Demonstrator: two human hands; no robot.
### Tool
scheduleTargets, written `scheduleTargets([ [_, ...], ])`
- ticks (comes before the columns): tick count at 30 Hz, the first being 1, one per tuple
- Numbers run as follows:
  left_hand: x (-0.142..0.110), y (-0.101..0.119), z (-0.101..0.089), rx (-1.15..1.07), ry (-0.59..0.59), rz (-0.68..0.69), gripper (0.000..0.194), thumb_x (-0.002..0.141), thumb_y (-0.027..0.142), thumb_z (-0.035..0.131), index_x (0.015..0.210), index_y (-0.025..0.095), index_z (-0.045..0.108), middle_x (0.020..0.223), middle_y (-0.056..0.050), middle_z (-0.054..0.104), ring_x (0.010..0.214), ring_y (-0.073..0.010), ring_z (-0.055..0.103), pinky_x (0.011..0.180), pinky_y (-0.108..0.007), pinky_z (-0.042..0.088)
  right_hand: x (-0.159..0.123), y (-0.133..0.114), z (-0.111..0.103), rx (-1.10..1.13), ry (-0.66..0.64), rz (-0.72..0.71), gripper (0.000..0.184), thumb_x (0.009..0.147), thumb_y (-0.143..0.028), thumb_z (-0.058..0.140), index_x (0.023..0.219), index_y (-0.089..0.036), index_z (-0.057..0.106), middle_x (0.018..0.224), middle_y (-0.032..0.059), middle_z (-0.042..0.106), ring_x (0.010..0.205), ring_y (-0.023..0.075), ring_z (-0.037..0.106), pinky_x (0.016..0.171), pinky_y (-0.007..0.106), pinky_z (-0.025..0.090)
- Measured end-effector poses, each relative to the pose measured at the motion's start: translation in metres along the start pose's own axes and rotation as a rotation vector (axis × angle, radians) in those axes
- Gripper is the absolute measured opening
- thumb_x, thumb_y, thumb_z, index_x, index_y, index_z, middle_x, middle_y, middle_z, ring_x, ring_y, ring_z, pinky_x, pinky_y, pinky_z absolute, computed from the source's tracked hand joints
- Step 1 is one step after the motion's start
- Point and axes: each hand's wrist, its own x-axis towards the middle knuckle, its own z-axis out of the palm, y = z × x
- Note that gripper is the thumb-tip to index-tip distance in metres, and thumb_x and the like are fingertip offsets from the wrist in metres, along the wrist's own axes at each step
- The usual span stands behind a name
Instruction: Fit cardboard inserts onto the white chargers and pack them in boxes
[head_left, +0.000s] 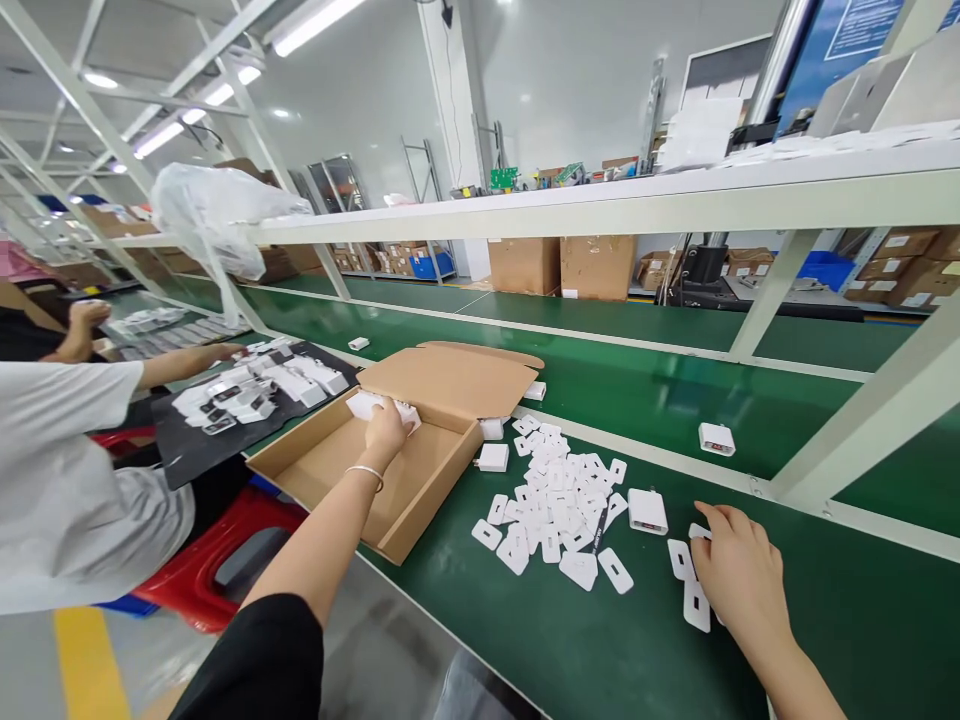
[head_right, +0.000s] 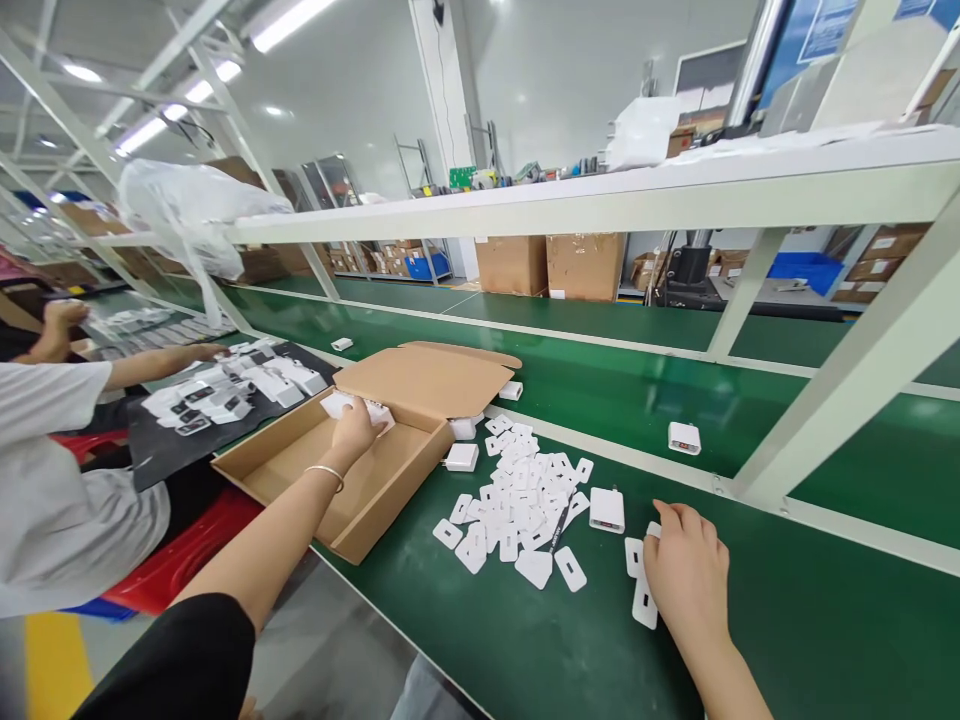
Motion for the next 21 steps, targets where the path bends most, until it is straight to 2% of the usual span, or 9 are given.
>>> scheduleTargets([
  [4, -0.004, 0.009, -0.001, 0.005, 0.058, -0.003, 0.056, 0.091, 0.032, 0.064, 0.134, 0.003, 0.043, 0.135, -0.032, 0.054, 0.116, -0.0442, 0.067, 0.088, -0.049, 0.056, 0.004, 0.000, -0.003, -0.043, -0.018, 0.068, 0.046, 0.098, -0.020, 0.040, 0.132, -0.012, 0.070, 0.126, 0.0176, 0.068, 0.111, 0.0344, 0.063, 0.087, 0.044, 0.049],
  [7, -0.012, 0.027, -0.002, -0.013, 0.133, 0.071, 0.051, 0.093, 0.034, 0.060, 0.133, 0.006, 0.044, 0.137, -0.029, 0.051, 0.121, -0.0420, 0.065, 0.095, -0.050, 0.055, 0.005, -0.006, -0.002, -0.052, -0.078, 0.105, 0.042, 0.099, -0.022, 0.045, 0.131, -0.011, 0.070, 0.126, 0.0182, 0.068, 0.107, 0.0325, 0.064, 0.085, 0.042, 0.049],
  [10, -0.027, 0.061, -0.002, -0.106, 0.290, 0.345, 0.038, 0.095, 0.034, 0.055, 0.126, 0.012, 0.048, 0.128, -0.021, 0.055, 0.116, -0.0367, 0.065, 0.095, -0.048, 0.056, 0.006, -0.013, 0.000, -0.044, -0.099, 0.118, 0.039, 0.101, -0.022, 0.048, 0.130, -0.012, 0.071, 0.126, 0.0180, 0.067, 0.108, 0.0319, 0.065, 0.084, 0.040, 0.048],
  [12, -0.041, 0.095, 0.001, -0.143, 0.325, 0.585, 0.032, 0.096, 0.031, 0.053, 0.123, 0.014, 0.051, 0.123, -0.018, 0.056, 0.110, -0.0339, 0.066, 0.092, -0.046, 0.057, 0.007, -0.016, 0.000, -0.042, -0.100, 0.125, 0.038, 0.101, -0.020, 0.048, 0.130, -0.012, 0.070, 0.126, 0.0172, 0.068, 0.108, 0.0311, 0.065, 0.085, 0.039, 0.048],
  [14, -0.058, 0.134, 0.007, -0.101, 0.237, 0.769, 0.032, 0.097, 0.029, 0.053, 0.126, 0.015, 0.053, 0.126, -0.018, 0.055, 0.107, -0.0318, 0.067, 0.089, -0.043, 0.057, 0.007, -0.017, -0.001, -0.035, -0.120, 0.116, 0.038, 0.101, -0.016, 0.046, 0.131, -0.013, 0.070, 0.127, 0.0163, 0.068, 0.110, 0.0298, 0.065, 0.085, 0.038, 0.047],
  [16, -0.072, 0.173, 0.017, -0.024, 0.104, 0.860, 0.037, 0.097, 0.029, 0.054, 0.132, 0.016, 0.054, 0.132, -0.017, 0.054, 0.111, -0.0321, 0.067, 0.089, -0.041, 0.057, 0.005, -0.016, -0.003, -0.026, -0.154, 0.080, 0.041, 0.101, -0.011, 0.043, 0.134, -0.013, 0.068, 0.129, 0.0157, 0.067, 0.112, 0.0286, 0.064, 0.086, 0.038, 0.046],
  [18, -0.083, 0.211, 0.032, 0.026, 0.008, 0.884, 0.045, 0.097, 0.030, 0.058, 0.139, 0.016, 0.052, 0.140, -0.018, 0.053, 0.119, -0.0342, 0.065, 0.093, -0.041, 0.055, 0.003, -0.016, -0.005, -0.027, -0.185, 0.046, 0.043, 0.099, -0.007, 0.043, 0.135, -0.012, 0.066, 0.131, 0.0155, 0.067, 0.115, 0.0280, 0.063, 0.087, 0.037, 0.046],
  [21, -0.090, 0.258, 0.060, 0.029, -0.051, 0.867, 0.058, 0.098, 0.034, 0.060, 0.151, 0.014, 0.045, 0.155, -0.022, 0.044, 0.123, -0.0378, 0.065, 0.096, -0.043, 0.055, -0.002, -0.019, -0.006, -0.052, -0.200, 0.033, 0.038, 0.098, -0.007, 0.047, 0.131, -0.011, 0.067, 0.132, 0.0168, 0.067, 0.115, 0.0287, 0.062, 0.090, 0.038, 0.047],
])
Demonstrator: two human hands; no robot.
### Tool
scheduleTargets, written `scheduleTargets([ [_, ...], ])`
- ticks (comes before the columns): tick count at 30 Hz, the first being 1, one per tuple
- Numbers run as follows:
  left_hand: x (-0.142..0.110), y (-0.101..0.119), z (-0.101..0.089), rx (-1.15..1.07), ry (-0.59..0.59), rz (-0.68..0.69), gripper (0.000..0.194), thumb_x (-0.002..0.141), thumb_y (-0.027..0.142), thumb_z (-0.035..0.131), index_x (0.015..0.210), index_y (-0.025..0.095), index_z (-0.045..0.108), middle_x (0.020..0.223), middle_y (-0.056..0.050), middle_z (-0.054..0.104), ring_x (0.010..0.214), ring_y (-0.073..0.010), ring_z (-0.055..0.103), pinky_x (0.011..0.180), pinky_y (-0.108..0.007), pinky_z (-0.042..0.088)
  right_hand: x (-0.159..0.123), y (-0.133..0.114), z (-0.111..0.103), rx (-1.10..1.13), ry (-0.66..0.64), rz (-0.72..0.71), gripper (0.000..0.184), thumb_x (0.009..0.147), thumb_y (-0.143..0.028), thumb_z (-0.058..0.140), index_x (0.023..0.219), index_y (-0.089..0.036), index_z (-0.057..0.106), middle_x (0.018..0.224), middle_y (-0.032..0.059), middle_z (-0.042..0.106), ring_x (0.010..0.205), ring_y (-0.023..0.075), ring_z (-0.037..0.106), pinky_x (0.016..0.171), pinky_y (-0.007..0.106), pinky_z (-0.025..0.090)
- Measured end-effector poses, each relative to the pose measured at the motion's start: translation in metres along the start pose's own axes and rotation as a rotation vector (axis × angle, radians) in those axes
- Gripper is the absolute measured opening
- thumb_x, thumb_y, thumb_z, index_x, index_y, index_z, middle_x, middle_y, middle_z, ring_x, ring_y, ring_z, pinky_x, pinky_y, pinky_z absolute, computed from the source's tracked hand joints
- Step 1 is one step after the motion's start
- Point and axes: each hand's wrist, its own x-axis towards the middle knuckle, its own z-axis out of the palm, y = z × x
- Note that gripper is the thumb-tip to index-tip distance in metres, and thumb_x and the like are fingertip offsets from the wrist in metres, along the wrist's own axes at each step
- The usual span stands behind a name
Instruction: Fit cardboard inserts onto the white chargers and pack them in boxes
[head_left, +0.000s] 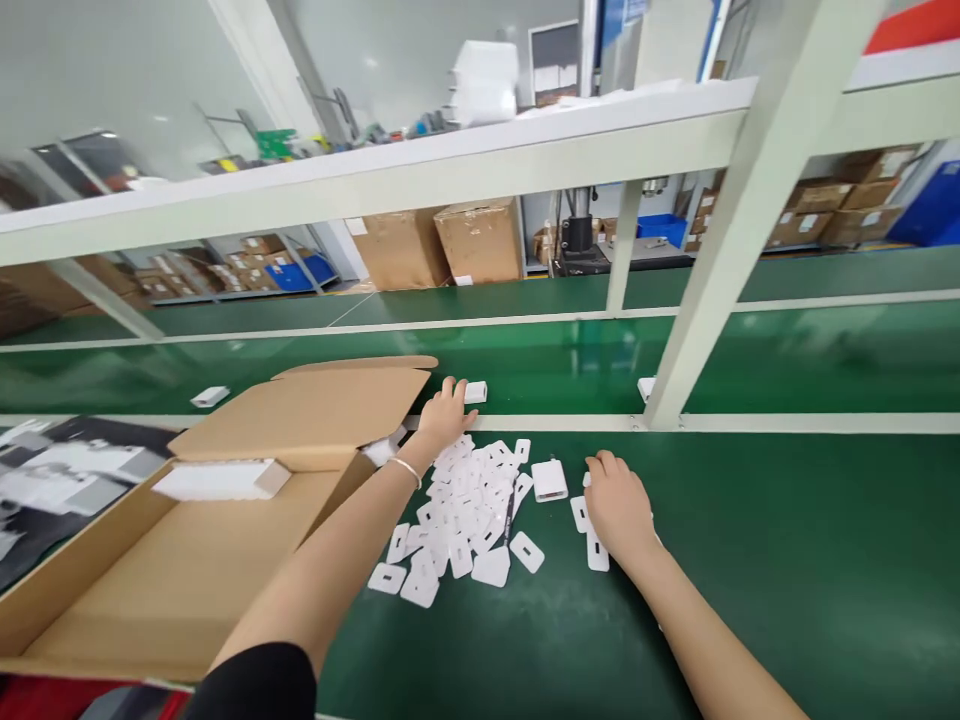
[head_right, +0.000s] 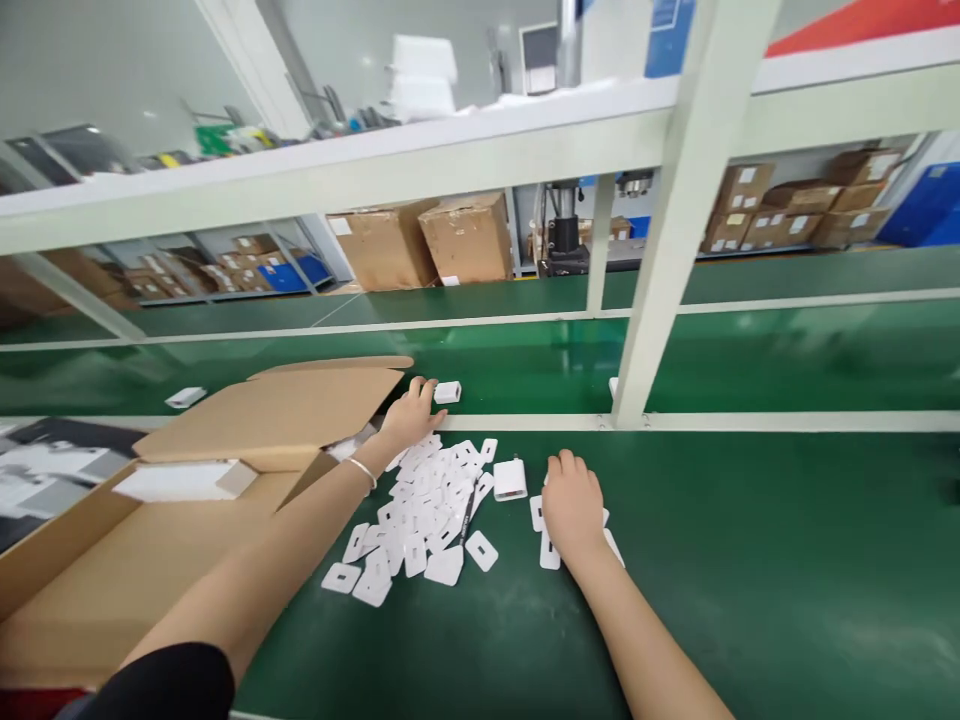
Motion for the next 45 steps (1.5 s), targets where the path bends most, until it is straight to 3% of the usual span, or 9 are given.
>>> scheduleTargets([
  [5, 0.041, 0.031, 0.031, -0.102, -0.070, -0.028, 0.064, 0.098, 0.038, 0.063, 0.154, 0.015, 0.044, 0.163, -0.023, 0.041, 0.132, -0.0408, 0.061, 0.104, -0.045, 0.053, -0.007, -0.009, 0.000, -0.034, -0.024, -0.009, 0.036, 0.098, -0.005, 0.048, 0.129, -0.011, 0.066, 0.130, 0.0170, 0.067, 0.114, 0.0289, 0.061, 0.092, 0.040, 0.050],
  [12, 0.049, 0.060, 0.030, -0.372, -0.054, 0.010, 0.040, 0.096, 0.033, 0.065, 0.133, 0.018, 0.060, 0.140, -0.018, 0.064, 0.123, -0.0327, 0.066, 0.102, -0.041, 0.053, -0.008, -0.007, -0.016, -0.069, -0.123, 0.013, 0.033, 0.091, 0.003, 0.053, 0.115, -0.013, 0.069, 0.115, 0.0157, 0.069, 0.104, 0.0276, 0.065, 0.084, 0.036, 0.055],
  [16, 0.008, 0.080, 0.020, -0.684, 0.006, 0.036, 0.041, 0.106, 0.042, 0.047, 0.140, 0.019, 0.048, 0.132, -0.015, 0.069, 0.102, -0.0219, 0.071, 0.085, -0.035, 0.058, -0.002, -0.003, -0.020, -0.041, -0.113, 0.032, 0.031, 0.093, 0.004, 0.049, 0.112, -0.009, 0.069, 0.109, 0.0175, 0.071, 0.101, 0.0279, 0.069, 0.084, 0.036, 0.055],
  [20, -0.066, 0.095, -0.002, -1.313, -0.036, 0.100, 0.044, 0.099, 0.059, 0.059, 0.122, 0.021, 0.060, 0.116, -0.011, 0.074, 0.077, -0.0171, 0.063, 0.074, -0.033, 0.054, 0.002, 0.000, -0.022, 0.036, -0.112, 0.062, 0.028, 0.101, -0.003, 0.044, 0.109, -0.009, 0.070, 0.109, 0.0185, 0.072, 0.104, 0.0294, 0.071, 0.085, 0.038, 0.055],
  [26, -0.161, 0.111, -0.023, -1.648, -0.247, 0.298, 0.045, 0.098, 0.057, 0.063, 0.128, 0.024, 0.067, 0.134, -0.012, 0.068, 0.121, -0.0282, 0.064, 0.099, -0.039, 0.053, 0.001, 0.000, -0.027, 0.024, -0.137, 0.070, 0.028, 0.098, 0.002, 0.045, 0.103, -0.010, 0.070, 0.106, 0.0166, 0.073, 0.100, 0.0275, 0.072, 0.082, 0.035, 0.052],
  [33, -0.188, 0.109, -0.011, -1.642, -0.184, 0.378, 0.043, 0.105, 0.056, 0.050, 0.133, 0.028, 0.067, 0.131, -0.011, 0.070, 0.132, -0.0308, 0.059, 0.110, -0.046, 0.049, -0.004, 0.001, -0.027, 0.044, -0.033, 0.048, 0.031, 0.097, 0.001, 0.046, 0.108, -0.015, 0.070, 0.101, 0.0117, 0.072, 0.092, 0.0237, 0.068, 0.069, 0.031, 0.044],
  [36, -0.187, 0.103, -0.009, -1.604, -0.142, 0.383, 0.042, 0.107, 0.055, 0.045, 0.128, 0.027, 0.068, 0.123, -0.010, 0.071, 0.123, -0.0294, 0.063, 0.102, -0.043, 0.052, -0.010, -0.004, -0.031, 0.273, 0.100, 0.017, 0.030, 0.106, -0.015, 0.042, 0.119, -0.022, 0.068, 0.100, 0.0067, 0.070, 0.081, 0.0199, 0.065, 0.062, 0.029, 0.040],
  [40, -0.185, 0.097, -0.005, -1.537, -0.147, 0.293, 0.049, 0.106, 0.059, 0.040, 0.120, 0.023, 0.069, 0.113, -0.011, 0.071, 0.096, -0.0247, 0.067, 0.077, -0.035, 0.055, -0.022, -0.017, -0.038, 0.903, 0.216, -0.012, 0.025, 0.107, -0.031, 0.048, 0.125, -0.024, 0.063, 0.101, 0.0046, 0.069, 0.079, 0.0176, 0.065, 0.069, 0.029, 0.048],
  [45, -0.183, 0.096, -0.004, -1.449, -0.118, 0.197, 0.050, 0.106, 0.062, 0.038, 0.112, 0.021, 0.067, 0.085, -0.004, 0.066, 0.067, -0.0170, 0.055, 0.061, -0.030, 0.043, -0.032, -0.031, -0.046, 1.463, -0.001, -0.029, 0.020, 0.097, -0.042, 0.069, 0.102, -0.023, 0.069, 0.080, -0.0011, 0.060, 0.063, 0.0130, 0.053, 0.058, 0.027, 0.045],
])
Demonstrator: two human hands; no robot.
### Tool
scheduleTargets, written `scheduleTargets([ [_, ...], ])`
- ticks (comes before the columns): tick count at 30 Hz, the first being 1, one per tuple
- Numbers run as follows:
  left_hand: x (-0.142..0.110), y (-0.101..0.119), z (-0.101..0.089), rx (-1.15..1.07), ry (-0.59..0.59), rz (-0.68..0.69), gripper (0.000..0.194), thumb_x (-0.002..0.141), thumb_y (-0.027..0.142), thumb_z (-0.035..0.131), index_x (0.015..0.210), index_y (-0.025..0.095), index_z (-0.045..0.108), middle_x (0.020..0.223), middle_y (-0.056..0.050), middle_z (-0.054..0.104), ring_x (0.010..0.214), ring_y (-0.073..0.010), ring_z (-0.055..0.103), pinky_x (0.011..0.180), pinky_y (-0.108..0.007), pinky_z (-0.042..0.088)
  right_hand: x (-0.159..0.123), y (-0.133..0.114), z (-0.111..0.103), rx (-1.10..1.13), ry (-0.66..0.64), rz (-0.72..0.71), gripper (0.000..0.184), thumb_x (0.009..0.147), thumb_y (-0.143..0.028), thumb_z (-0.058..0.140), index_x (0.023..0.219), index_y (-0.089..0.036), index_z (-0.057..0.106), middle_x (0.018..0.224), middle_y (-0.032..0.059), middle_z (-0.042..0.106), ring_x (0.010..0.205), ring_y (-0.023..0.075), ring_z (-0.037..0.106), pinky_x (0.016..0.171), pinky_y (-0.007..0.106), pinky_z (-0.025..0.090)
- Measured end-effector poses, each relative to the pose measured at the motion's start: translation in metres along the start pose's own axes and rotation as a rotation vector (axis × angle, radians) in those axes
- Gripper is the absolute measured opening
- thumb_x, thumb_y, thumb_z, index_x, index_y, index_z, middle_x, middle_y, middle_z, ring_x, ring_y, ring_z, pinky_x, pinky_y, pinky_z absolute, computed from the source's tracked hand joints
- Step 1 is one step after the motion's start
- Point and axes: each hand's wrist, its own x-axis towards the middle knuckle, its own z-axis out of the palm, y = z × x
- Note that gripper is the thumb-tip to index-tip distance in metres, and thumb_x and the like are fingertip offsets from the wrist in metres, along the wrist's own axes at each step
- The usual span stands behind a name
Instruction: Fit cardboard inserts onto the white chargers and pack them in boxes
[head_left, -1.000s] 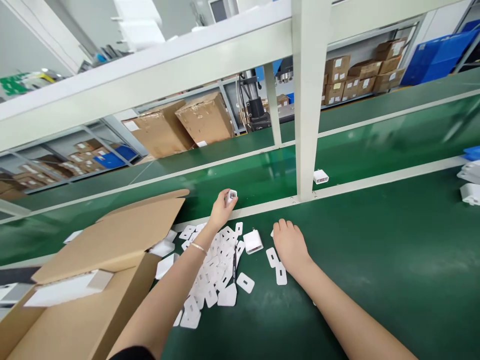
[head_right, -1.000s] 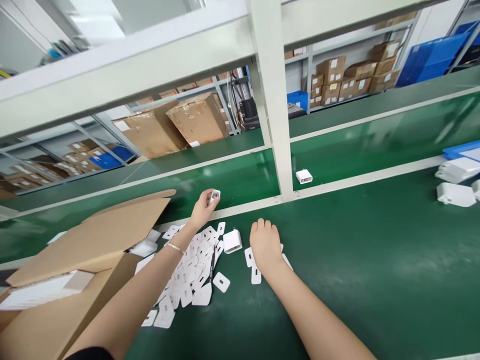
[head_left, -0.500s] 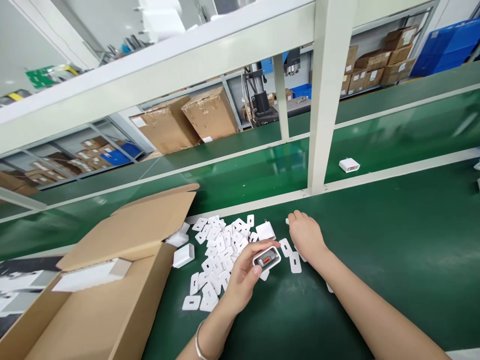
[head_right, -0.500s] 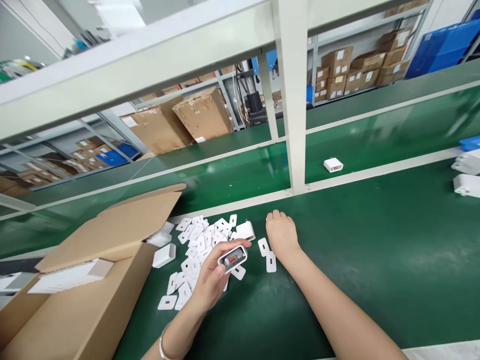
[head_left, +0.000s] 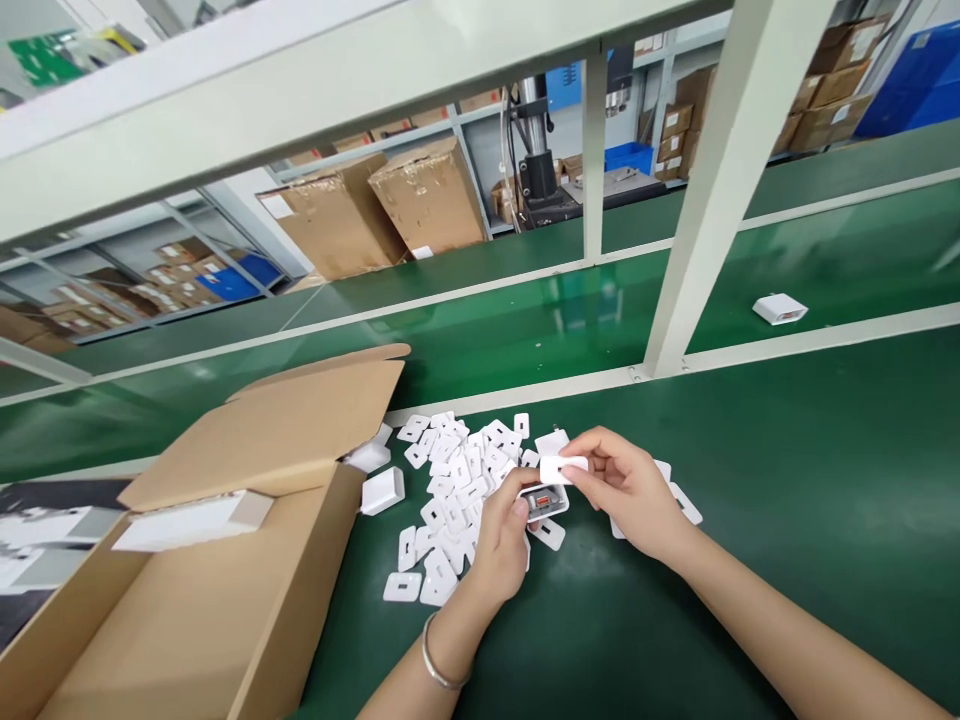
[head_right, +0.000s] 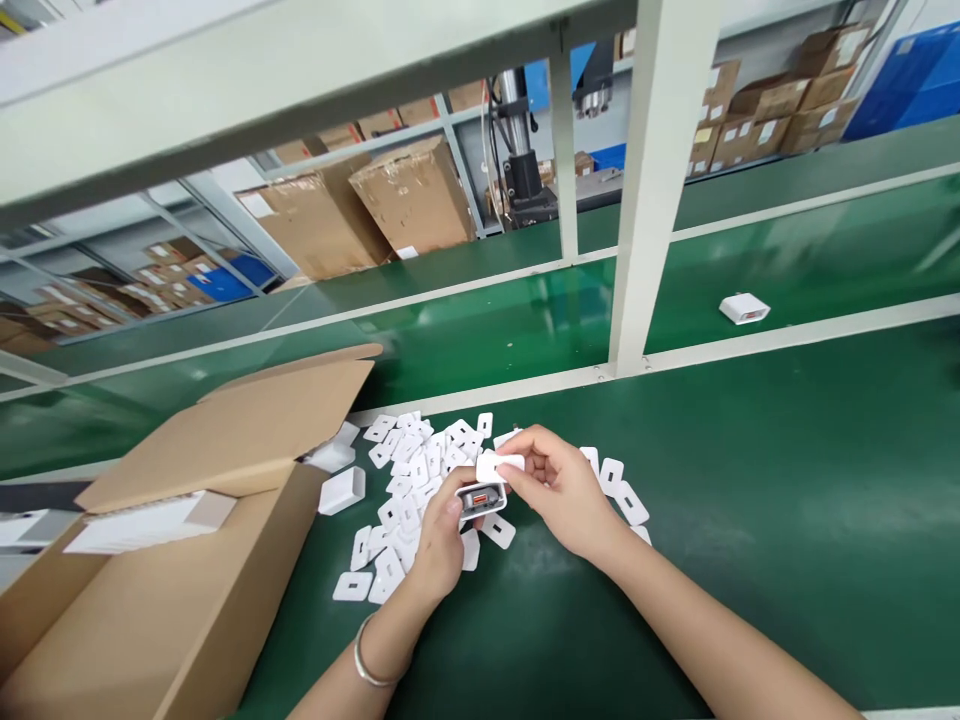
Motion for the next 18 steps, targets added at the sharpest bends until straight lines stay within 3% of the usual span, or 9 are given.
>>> scheduleTargets([
  [3, 0.0034, 0.0036, 0.0007, 0.082, -0.006, 0.000, 0.048, 0.108, 0.059, 0.036, 0.114, 0.022, 0.066, 0.094, -0.005, 0.066, 0.077, -0.0193, 0.057, 0.071, -0.033, 0.045, -0.0015, -0.0017, 0.0051, 0.103, -0.089, 0.054, 0.021, 0.094, -0.044, 0.074, 0.099, -0.023, 0.072, 0.082, -0.0007, 0.060, 0.061, 0.0114, 0.049, 0.054, 0.026, 0.041],
  [7, 0.0070, 0.0071, 0.0004, 0.094, -0.013, -0.024, 0.050, 0.110, 0.057, 0.030, 0.118, 0.022, 0.065, 0.102, -0.007, 0.066, 0.082, -0.0207, 0.058, 0.071, -0.033, 0.046, -0.0012, 0.0002, 0.0069, 0.053, -0.105, 0.067, 0.020, 0.093, -0.043, 0.074, 0.097, -0.023, 0.076, 0.092, 0.0027, 0.061, 0.066, 0.0121, 0.052, 0.054, 0.026, 0.041],
  [13, 0.0072, 0.0072, 0.0011, 0.094, -0.044, 0.061, 0.034, 0.108, 0.051, 0.046, 0.123, 0.024, 0.060, 0.115, -0.008, 0.067, 0.107, -0.0256, 0.064, 0.095, -0.039, 0.049, -0.0018, -0.0018, 0.0048, -0.105, -0.106, -0.016, 0.013, 0.095, -0.035, 0.070, 0.102, -0.026, 0.075, 0.095, 0.0003, 0.050, 0.066, 0.0102, 0.046, 0.059, 0.027, 0.043],
  [18, 0.0065, 0.0061, 0.0021, 0.025, -0.032, 0.216, 0.037, 0.107, 0.051, 0.045, 0.129, 0.024, 0.059, 0.125, -0.012, 0.063, 0.120, -0.0290, 0.060, 0.106, -0.045, 0.048, -0.0030, 0.0060, 0.0059, -0.068, -0.141, 0.094, 0.044, 0.091, -0.046, 0.075, 0.127, -0.028, 0.056, 0.104, 0.0001, 0.051, 0.071, 0.0108, 0.048, 0.064, 0.026, 0.047],
])
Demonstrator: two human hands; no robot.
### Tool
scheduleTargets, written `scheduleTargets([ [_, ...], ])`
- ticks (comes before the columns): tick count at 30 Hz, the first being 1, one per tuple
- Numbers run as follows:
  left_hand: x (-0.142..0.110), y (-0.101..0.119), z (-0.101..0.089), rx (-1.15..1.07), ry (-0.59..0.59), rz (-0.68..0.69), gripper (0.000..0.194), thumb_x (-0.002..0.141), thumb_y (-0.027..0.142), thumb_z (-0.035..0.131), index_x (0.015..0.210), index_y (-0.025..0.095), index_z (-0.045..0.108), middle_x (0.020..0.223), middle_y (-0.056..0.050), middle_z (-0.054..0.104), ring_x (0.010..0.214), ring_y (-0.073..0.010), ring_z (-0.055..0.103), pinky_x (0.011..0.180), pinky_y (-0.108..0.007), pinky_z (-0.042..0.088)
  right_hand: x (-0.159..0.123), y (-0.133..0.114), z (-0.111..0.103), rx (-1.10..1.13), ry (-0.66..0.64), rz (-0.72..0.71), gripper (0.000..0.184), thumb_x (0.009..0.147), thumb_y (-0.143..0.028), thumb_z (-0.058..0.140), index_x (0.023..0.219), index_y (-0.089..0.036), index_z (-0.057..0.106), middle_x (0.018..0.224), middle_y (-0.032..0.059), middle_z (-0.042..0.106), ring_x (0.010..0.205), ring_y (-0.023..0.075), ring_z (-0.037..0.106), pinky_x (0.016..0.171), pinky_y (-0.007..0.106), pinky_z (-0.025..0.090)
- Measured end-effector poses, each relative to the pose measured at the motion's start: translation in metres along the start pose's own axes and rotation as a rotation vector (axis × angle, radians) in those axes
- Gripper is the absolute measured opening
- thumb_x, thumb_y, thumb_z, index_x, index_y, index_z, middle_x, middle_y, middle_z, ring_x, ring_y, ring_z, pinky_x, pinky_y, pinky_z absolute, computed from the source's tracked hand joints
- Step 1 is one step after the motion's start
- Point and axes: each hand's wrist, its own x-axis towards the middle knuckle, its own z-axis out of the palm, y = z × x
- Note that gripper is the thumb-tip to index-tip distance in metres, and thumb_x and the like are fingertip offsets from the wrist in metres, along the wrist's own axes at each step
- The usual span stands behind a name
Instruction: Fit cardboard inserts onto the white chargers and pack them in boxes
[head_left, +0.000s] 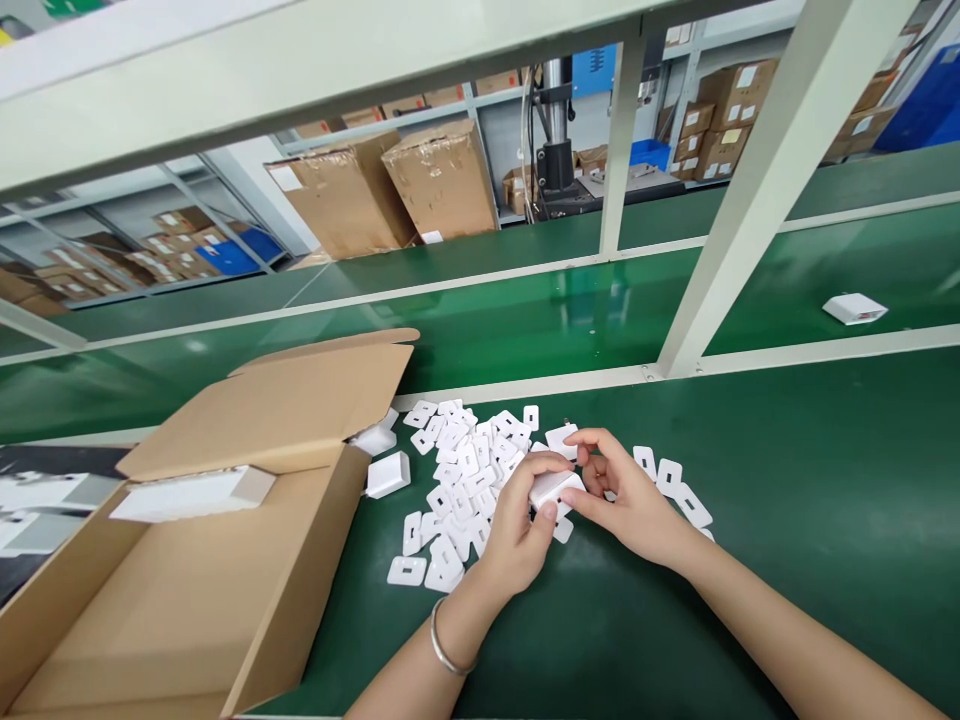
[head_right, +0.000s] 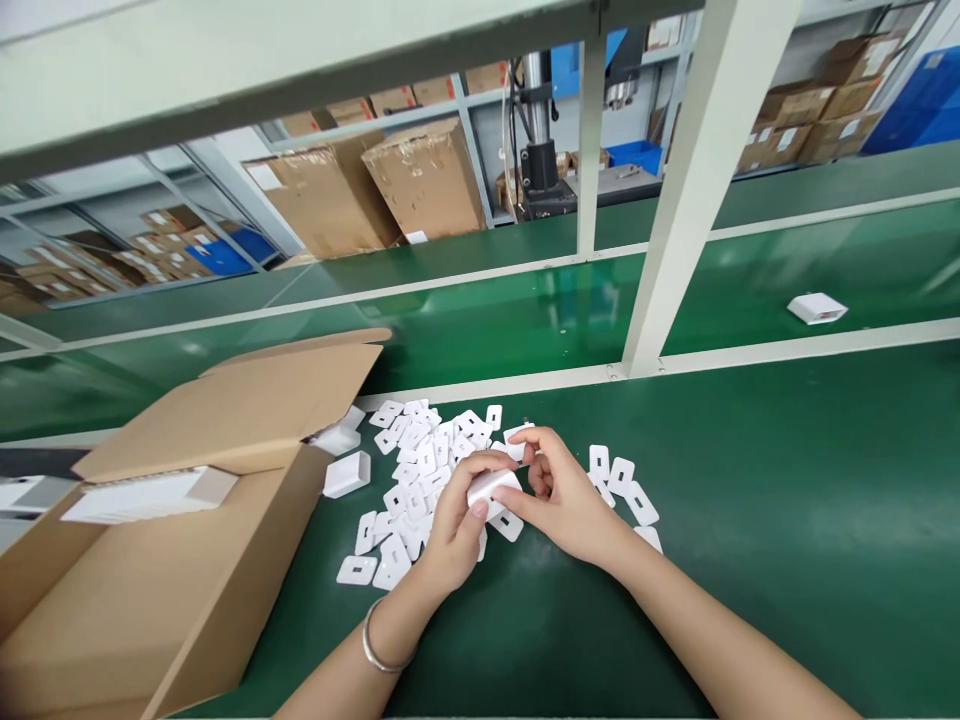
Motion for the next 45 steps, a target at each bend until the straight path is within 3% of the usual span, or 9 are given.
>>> scheduleTargets([
  [4, 0.000, 0.001, -0.001, 0.049, 0.028, 0.074, 0.036, 0.108, 0.051, 0.044, 0.129, 0.027, 0.060, 0.128, -0.011, 0.059, 0.123, -0.0290, 0.057, 0.108, -0.048, 0.047, 0.001, 0.007, 0.005, 0.140, -0.174, 0.087, 0.042, 0.101, -0.061, 0.056, 0.123, -0.024, 0.056, 0.100, 0.0011, 0.056, 0.077, 0.0137, 0.053, 0.070, 0.028, 0.050],
  [6, 0.000, 0.001, -0.002, 0.117, 0.039, 0.083, 0.037, 0.108, 0.054, 0.042, 0.128, 0.029, 0.060, 0.129, -0.011, 0.055, 0.124, -0.0283, 0.055, 0.108, -0.047, 0.046, 0.000, 0.008, 0.008, 0.188, -0.196, 0.110, 0.042, 0.102, -0.061, 0.053, 0.122, -0.024, 0.057, 0.101, 0.0015, 0.057, 0.079, 0.0145, 0.054, 0.071, 0.029, 0.051],
  [11, -0.002, -0.002, -0.003, 0.212, 0.042, -0.014, 0.043, 0.107, 0.060, 0.038, 0.132, 0.029, 0.055, 0.131, -0.012, 0.047, 0.131, -0.0305, 0.048, 0.112, -0.050, 0.044, -0.002, 0.011, 0.011, 0.157, -0.096, 0.049, 0.036, 0.102, -0.058, 0.056, 0.118, -0.025, 0.056, 0.108, 0.0039, 0.058, 0.094, 0.0184, 0.058, 0.076, 0.031, 0.055],
  [17, 0.000, 0.000, -0.002, 0.087, -0.010, -0.104, 0.039, 0.109, 0.052, 0.042, 0.137, 0.028, 0.055, 0.128, -0.010, 0.063, 0.118, -0.0266, 0.061, 0.102, -0.041, 0.050, -0.002, 0.013, 0.009, 0.069, 0.027, -0.051, 0.038, 0.101, -0.061, 0.057, 0.111, -0.024, 0.054, 0.096, 0.0019, 0.057, 0.086, 0.0176, 0.058, 0.074, 0.031, 0.052],
  [20, 0.000, 0.002, -0.001, 0.054, 0.002, -0.042, 0.036, 0.110, 0.050, 0.044, 0.132, 0.027, 0.061, 0.123, -0.009, 0.068, 0.113, -0.0250, 0.065, 0.099, -0.039, 0.052, -0.004, 0.010, 0.008, -0.011, 0.025, -0.083, 0.035, 0.101, -0.058, 0.057, 0.110, -0.025, 0.052, 0.091, 0.0000, 0.056, 0.080, 0.0166, 0.055, 0.071, 0.031, 0.048],
  [25, -0.006, -0.002, 0.000, 0.045, 0.009, -0.030, 0.038, 0.110, 0.050, 0.041, 0.131, 0.028, 0.065, 0.122, -0.008, 0.068, 0.114, -0.0250, 0.065, 0.109, -0.044, 0.046, -0.005, 0.006, 0.006, -0.099, -0.055, -0.064, 0.035, 0.103, -0.057, 0.053, 0.118, -0.025, 0.056, 0.082, -0.0029, 0.053, 0.069, 0.0148, 0.046, 0.062, 0.029, 0.036],
  [31, -0.011, -0.002, 0.002, 0.055, 0.024, -0.062, 0.043, 0.110, 0.053, 0.036, 0.134, 0.028, 0.062, 0.123, -0.009, 0.066, 0.114, -0.0266, 0.063, 0.109, -0.047, 0.046, -0.005, -0.001, 0.004, -0.025, -0.111, -0.027, 0.035, 0.104, -0.058, 0.053, 0.117, -0.026, 0.059, 0.085, -0.0020, 0.054, 0.072, 0.0149, 0.047, 0.063, 0.028, 0.038],
  [38, -0.009, 0.001, 0.000, 0.120, 0.033, 0.099, 0.034, 0.112, 0.042, 0.041, 0.134, 0.028, 0.062, 0.123, -0.007, 0.070, 0.113, -0.0234, 0.066, 0.107, -0.042, 0.047, -0.009, -0.003, 0.010, -0.049, -0.053, -0.086, 0.030, 0.101, -0.050, 0.059, 0.113, -0.023, 0.059, 0.072, -0.0055, 0.047, 0.061, 0.0122, 0.043, 0.056, 0.026, 0.033],
  [45, -0.009, 0.004, 0.000, -0.016, -0.013, -0.078, 0.044, 0.112, 0.049, 0.033, 0.136, 0.028, 0.063, 0.130, -0.008, 0.067, 0.115, -0.0237, 0.066, 0.103, -0.040, 0.052, -0.011, 0.007, 0.014, -0.129, 0.042, -0.111, 0.030, 0.101, -0.048, 0.056, 0.113, -0.021, 0.060, 0.066, -0.0065, 0.048, 0.057, 0.0123, 0.043, 0.055, 0.027, 0.031],
])
